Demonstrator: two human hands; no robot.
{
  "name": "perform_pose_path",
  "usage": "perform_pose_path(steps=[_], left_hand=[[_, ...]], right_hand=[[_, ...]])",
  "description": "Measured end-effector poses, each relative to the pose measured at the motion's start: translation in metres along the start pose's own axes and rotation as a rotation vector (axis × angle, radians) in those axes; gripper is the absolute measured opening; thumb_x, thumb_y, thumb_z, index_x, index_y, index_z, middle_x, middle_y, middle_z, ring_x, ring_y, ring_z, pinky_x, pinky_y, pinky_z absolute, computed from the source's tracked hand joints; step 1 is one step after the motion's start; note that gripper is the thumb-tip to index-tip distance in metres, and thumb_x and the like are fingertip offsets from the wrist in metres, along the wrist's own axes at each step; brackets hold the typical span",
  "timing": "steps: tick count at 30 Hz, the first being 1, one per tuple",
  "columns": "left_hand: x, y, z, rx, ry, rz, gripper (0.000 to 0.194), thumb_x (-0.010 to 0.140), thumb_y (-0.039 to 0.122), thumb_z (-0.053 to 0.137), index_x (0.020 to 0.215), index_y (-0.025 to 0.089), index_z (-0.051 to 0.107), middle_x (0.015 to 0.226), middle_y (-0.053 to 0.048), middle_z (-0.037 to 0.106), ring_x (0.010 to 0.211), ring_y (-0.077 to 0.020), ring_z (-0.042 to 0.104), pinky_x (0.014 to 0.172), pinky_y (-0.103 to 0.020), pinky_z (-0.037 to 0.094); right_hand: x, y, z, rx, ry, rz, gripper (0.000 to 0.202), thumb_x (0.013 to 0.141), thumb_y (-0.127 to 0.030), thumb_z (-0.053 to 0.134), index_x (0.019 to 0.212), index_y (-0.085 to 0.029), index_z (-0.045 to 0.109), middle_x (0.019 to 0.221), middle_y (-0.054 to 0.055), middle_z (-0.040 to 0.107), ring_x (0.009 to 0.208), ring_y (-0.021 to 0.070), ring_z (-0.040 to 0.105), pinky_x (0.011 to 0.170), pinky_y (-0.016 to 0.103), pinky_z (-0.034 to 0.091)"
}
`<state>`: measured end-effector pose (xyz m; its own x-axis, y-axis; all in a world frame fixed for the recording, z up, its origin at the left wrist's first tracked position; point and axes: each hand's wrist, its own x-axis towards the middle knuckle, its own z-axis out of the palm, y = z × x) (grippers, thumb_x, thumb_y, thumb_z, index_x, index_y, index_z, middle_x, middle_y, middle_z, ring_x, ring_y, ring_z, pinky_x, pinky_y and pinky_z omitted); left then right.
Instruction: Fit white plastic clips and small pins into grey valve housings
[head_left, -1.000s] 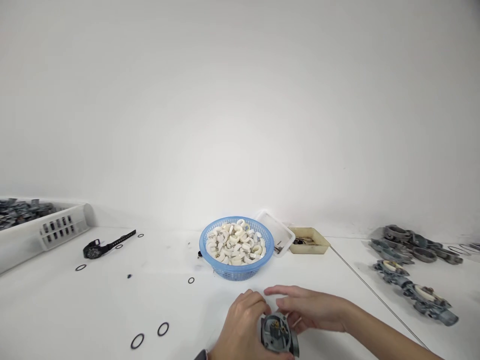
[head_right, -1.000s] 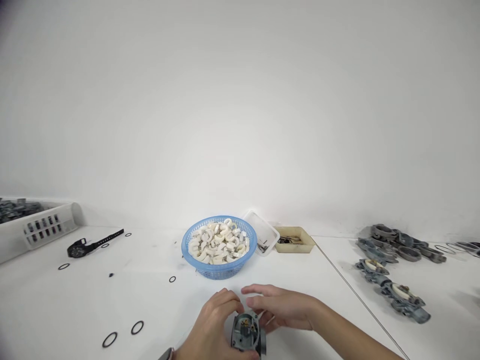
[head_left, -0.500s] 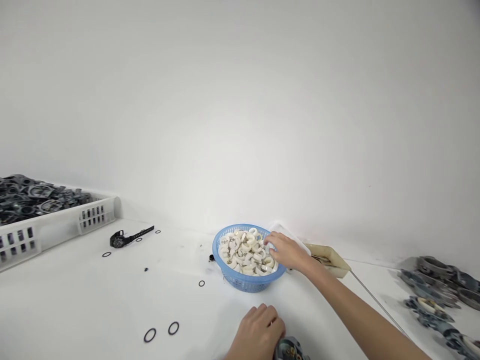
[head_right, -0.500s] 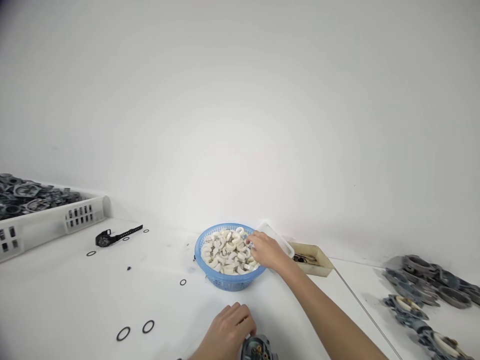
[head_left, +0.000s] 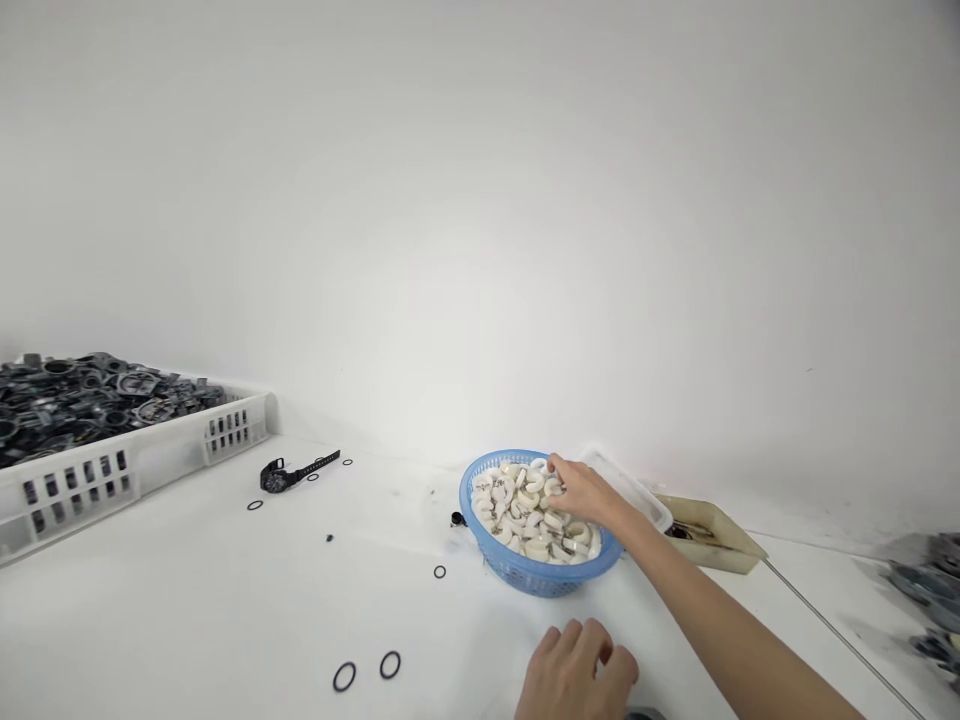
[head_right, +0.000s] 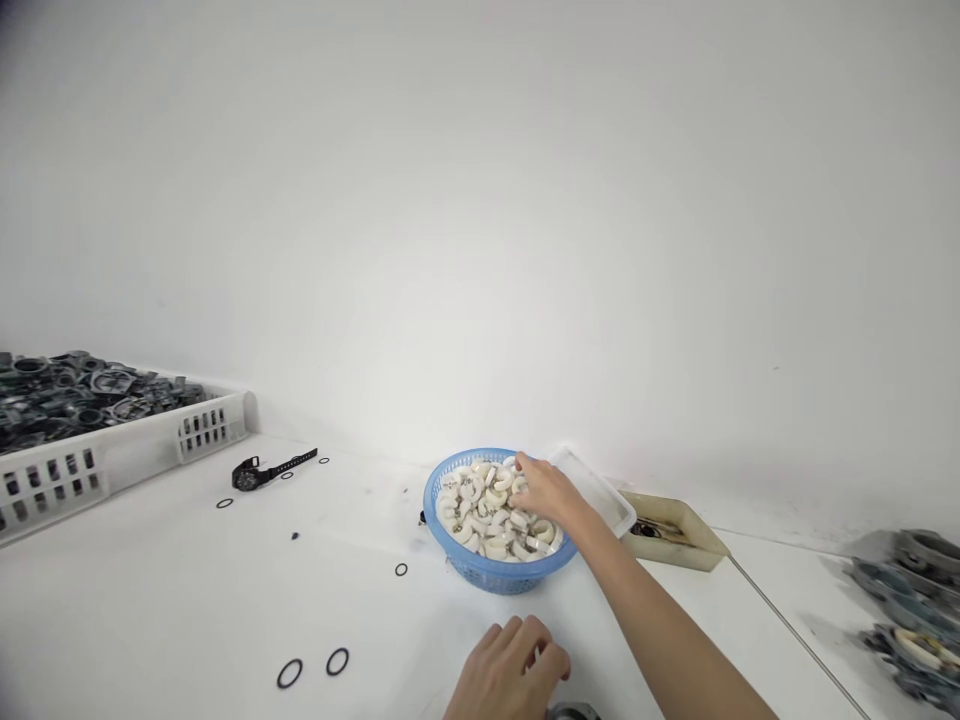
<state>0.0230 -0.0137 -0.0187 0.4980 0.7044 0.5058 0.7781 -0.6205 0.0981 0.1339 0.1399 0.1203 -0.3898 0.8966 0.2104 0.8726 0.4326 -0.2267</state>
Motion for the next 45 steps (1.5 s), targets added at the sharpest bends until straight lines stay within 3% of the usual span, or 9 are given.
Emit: perform_pose_path(steps=[4, 8, 12, 15, 20, 25, 33, 40, 45], left_hand=[[-0.004, -0.004, -0.019, -0.18, -0.011, 0.027, 0.049, 0.063, 0.049, 0.089, 0.097, 0.024, 0.063, 0.094, -0.003, 0.065, 0.078, -0.0234, 0.062, 0.065, -0.034, 0.043], [-0.008, 0.0, -0.035, -0.457, 0.022, -0.045, 0.079, 0.04, 0.066, 0.092, 0.101, 0.024, 0.065, 0.098, -0.002, 0.064, 0.087, -0.0264, 0.061, 0.08, -0.039, 0.048], [-0.011, 0.011, -0.056, -0.526, 0.01, -0.106, 0.067, 0.045, 0.061, 0.091, 0.094, 0.022, 0.067, 0.097, -0.004, 0.062, 0.09, -0.0289, 0.059, 0.082, -0.043, 0.046], [-0.01, 0.016, -0.072, -0.512, -0.033, -0.142, 0.055, 0.05, 0.048, 0.09, 0.091, 0.021, 0.066, 0.093, -0.004, 0.06, 0.087, -0.0271, 0.057, 0.079, -0.041, 0.044], [-0.004, 0.018, -0.084, -0.526, -0.144, -0.16, 0.045, 0.053, 0.03, 0.086, 0.093, 0.023, 0.067, 0.091, -0.002, 0.059, 0.084, -0.0247, 0.056, 0.074, -0.037, 0.041], [-0.004, 0.016, -0.082, -0.627, -0.154, -0.176, 0.048, 0.052, 0.023, 0.086, 0.096, 0.024, 0.067, 0.097, -0.001, 0.062, 0.091, -0.0249, 0.059, 0.079, -0.035, 0.045], [-0.006, 0.015, -0.078, -0.645, -0.121, -0.137, 0.036, 0.057, 0.018, 0.081, 0.088, 0.022, 0.065, 0.097, -0.001, 0.059, 0.088, -0.0213, 0.059, 0.082, -0.033, 0.047], [-0.004, 0.015, -0.08, -0.716, -0.174, -0.2, 0.035, 0.057, 0.016, 0.083, 0.085, 0.023, 0.064, 0.094, 0.002, 0.058, 0.087, -0.0191, 0.059, 0.08, -0.029, 0.046], [-0.003, 0.009, -0.068, -0.747, -0.214, -0.199, 0.049, 0.052, 0.029, 0.098, 0.088, 0.023, 0.065, 0.098, 0.002, 0.06, 0.092, -0.0207, 0.06, 0.081, -0.028, 0.044]], right_hand=[[-0.036, 0.003, -0.038, 0.089, -0.081, 0.022, 0.018, 0.088, -0.027, 0.053, 0.104, -0.023, 0.061, 0.083, -0.001, 0.064, 0.07, 0.0146, 0.054, 0.061, 0.025, 0.033], [-0.108, -0.008, -0.07, 0.136, -0.281, -0.025, 0.01, 0.084, -0.025, 0.058, 0.084, -0.024, 0.068, 0.07, -0.004, 0.064, 0.065, 0.014, 0.055, 0.055, 0.024, 0.033], [-0.171, -0.031, -0.073, 0.024, -0.366, -0.13, 0.007, 0.077, -0.026, 0.062, 0.08, -0.025, 0.069, 0.069, -0.004, 0.064, 0.069, 0.0154, 0.056, 0.058, 0.025, 0.033], [-0.19, -0.041, -0.062, -0.042, -0.331, -0.182, 0.003, 0.074, -0.025, 0.063, 0.074, -0.023, 0.065, 0.067, -0.003, 0.063, 0.062, 0.0139, 0.051, 0.061, 0.027, 0.032], [-0.194, -0.047, -0.048, -0.013, -0.327, -0.181, 0.002, 0.074, -0.023, 0.063, 0.075, -0.024, 0.062, 0.071, -0.003, 0.068, 0.061, 0.0152, 0.052, 0.06, 0.028, 0.03], [-0.195, -0.043, -0.063, 0.045, -0.325, -0.162, 0.02, 0.084, -0.041, 0.069, 0.1, -0.028, 0.068, 0.084, -0.001, 0.072, 0.07, 0.0189, 0.059, 0.064, 0.03, 0.033], [-0.171, 0.02, -0.097, 0.025, -0.094, 0.046, 0.023, 0.098, -0.042, 0.055, 0.118, -0.034, 0.063, 0.09, -0.002, 0.071, 0.083, 0.0196, 0.064, 0.067, 0.029, 0.039], [-0.131, 0.071, -0.064, -0.175, -0.03, 0.086, 0.022, 0.094, -0.023, 0.053, 0.109, -0.027, 0.07, 0.088, 0.0, 0.073, 0.087, 0.021, 0.065, 0.072, 0.028, 0.041], [-0.101, 0.085, -0.024, -0.345, -0.055, 0.071, 0.017, 0.093, -0.012, 0.057, 0.094, -0.018, 0.073, 0.099, 0.005, 0.073, 0.1, 0.0226, 0.064, 0.087, 0.034, 0.045]])
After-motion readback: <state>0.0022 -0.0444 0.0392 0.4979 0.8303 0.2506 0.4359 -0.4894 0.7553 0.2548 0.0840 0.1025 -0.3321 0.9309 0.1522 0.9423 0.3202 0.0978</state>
